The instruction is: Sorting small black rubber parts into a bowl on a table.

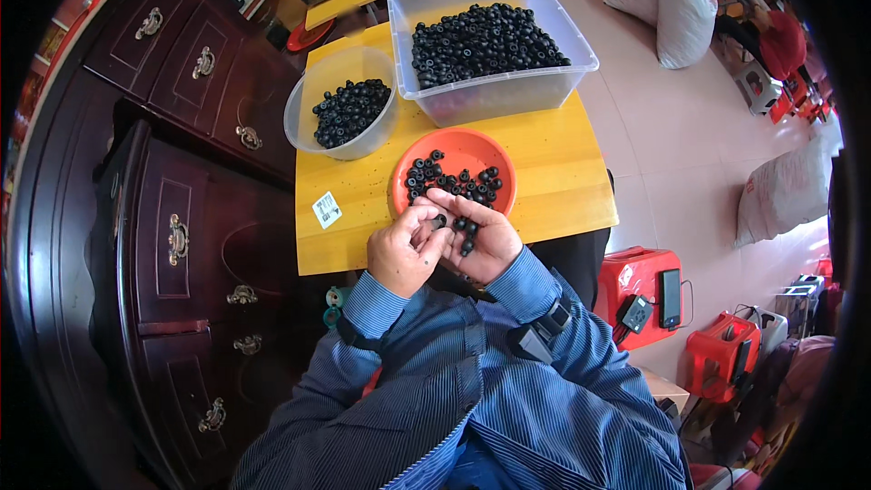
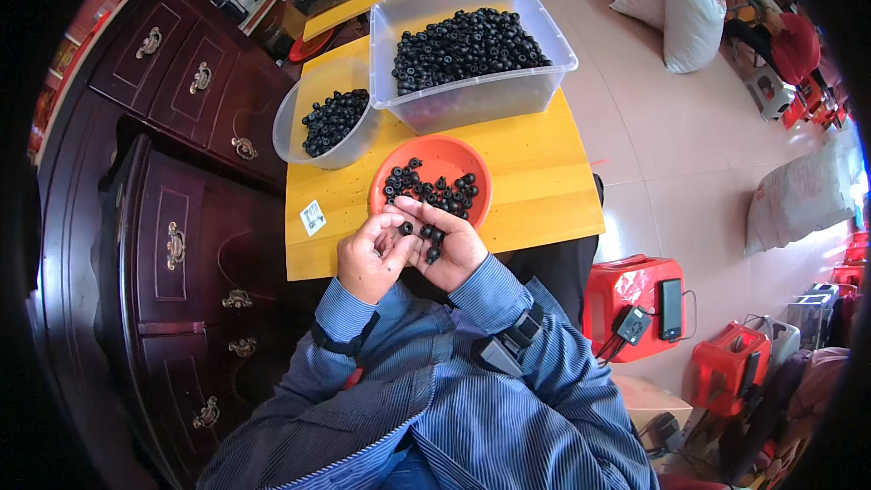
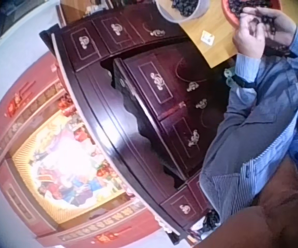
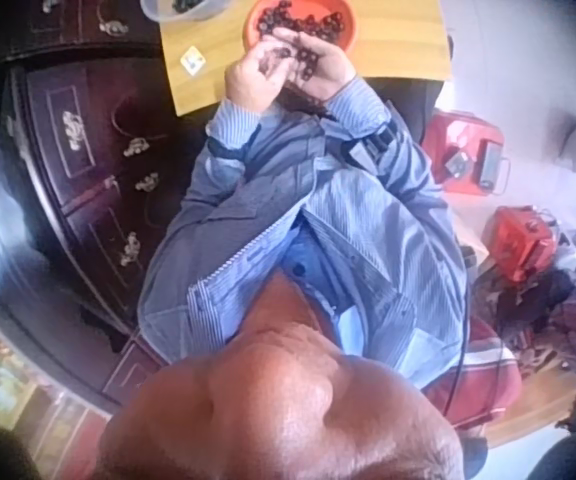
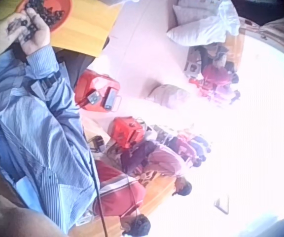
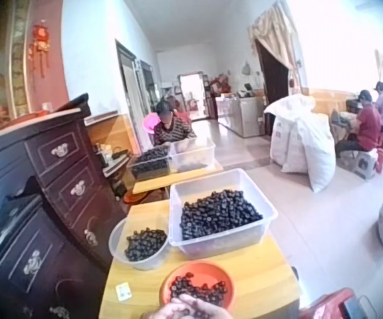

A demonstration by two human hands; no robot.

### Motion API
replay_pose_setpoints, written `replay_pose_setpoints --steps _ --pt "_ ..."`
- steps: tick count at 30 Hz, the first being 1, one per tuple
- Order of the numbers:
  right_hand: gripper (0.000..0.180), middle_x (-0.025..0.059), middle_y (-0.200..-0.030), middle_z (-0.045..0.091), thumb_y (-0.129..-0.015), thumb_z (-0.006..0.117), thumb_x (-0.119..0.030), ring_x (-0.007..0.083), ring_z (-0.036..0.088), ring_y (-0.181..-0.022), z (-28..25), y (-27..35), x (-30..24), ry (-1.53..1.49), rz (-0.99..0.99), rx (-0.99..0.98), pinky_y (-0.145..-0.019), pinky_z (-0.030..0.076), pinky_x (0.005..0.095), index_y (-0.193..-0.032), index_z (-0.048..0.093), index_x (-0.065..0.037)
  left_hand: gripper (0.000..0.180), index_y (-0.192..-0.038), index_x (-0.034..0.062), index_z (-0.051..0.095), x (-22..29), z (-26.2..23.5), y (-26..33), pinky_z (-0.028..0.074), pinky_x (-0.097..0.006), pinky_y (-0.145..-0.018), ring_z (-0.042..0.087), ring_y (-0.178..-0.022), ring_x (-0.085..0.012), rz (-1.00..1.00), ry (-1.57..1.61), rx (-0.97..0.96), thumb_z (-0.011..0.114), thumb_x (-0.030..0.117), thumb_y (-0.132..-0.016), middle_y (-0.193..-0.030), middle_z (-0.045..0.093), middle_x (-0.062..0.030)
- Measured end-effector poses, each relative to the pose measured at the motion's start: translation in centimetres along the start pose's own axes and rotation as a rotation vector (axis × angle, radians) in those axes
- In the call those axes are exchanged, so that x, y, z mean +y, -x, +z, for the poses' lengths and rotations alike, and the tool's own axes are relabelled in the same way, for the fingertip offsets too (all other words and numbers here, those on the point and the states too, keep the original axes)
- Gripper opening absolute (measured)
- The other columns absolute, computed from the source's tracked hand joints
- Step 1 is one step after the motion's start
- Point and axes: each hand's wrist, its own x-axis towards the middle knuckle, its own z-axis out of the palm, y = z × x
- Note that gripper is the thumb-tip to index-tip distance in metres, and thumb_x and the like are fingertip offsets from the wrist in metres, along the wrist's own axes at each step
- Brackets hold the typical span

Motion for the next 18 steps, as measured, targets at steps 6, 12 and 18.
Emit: replay_pose_setpoints --steps 6,12,18 --pt "0.034 0.0078 -0.111 0.068 -0.102 0.05 -0.024 0.0172 0.068 -0.095 -0.4 0.1 0.2 0.123 0.017 0.206 -0.077 0.057 0.0297 -0.13 0.056 -0.006 0.025 -0.103 0.0034 0.065 0.1 -0.4 -0.2 0.042 -0.02 -0.049 0.051 -0.053 -0.0026 0.043 0.09 0.13 0.076 0.003 -0.08 -0.075 0.067 -0.0002" --pt "0.025 -0.0027 -0.088 0.059 -0.1 0.056 -0.02 0.0028 0.047 -0.064 0.5 0.4 0.6 0.303 0.007 0.075 -0.048 0.033 0.0167 -0.122 0.059 -0.008 0.026 -0.103 0.0033 0.064 1.0 -1.2 -0.6 0.043 -0.02 -0.048 0.053 -0.053 -0.0022 0.083 0.03 0.132 0.076 0.002 -0.08 -0.077 0.068 -0.0016" --pt "0.024 -0.0004 -0.09 0.058 -0.101 0.055 -0.02 0.0027 0.041 -0.061 1.1 0.6 0.3 0.352 0.038 0.037 -0.048 0.034 0.0163 -0.119 0.057 -0.004 0.026 -0.103 0.0032 0.062 1.0 -1.0 -0.3 0.044 -0.021 -0.049 0.054 -0.054 -0.0027 0.068 0.081 0.107 0.076 0.002 -0.08 -0.072 0.064 -0.0011"
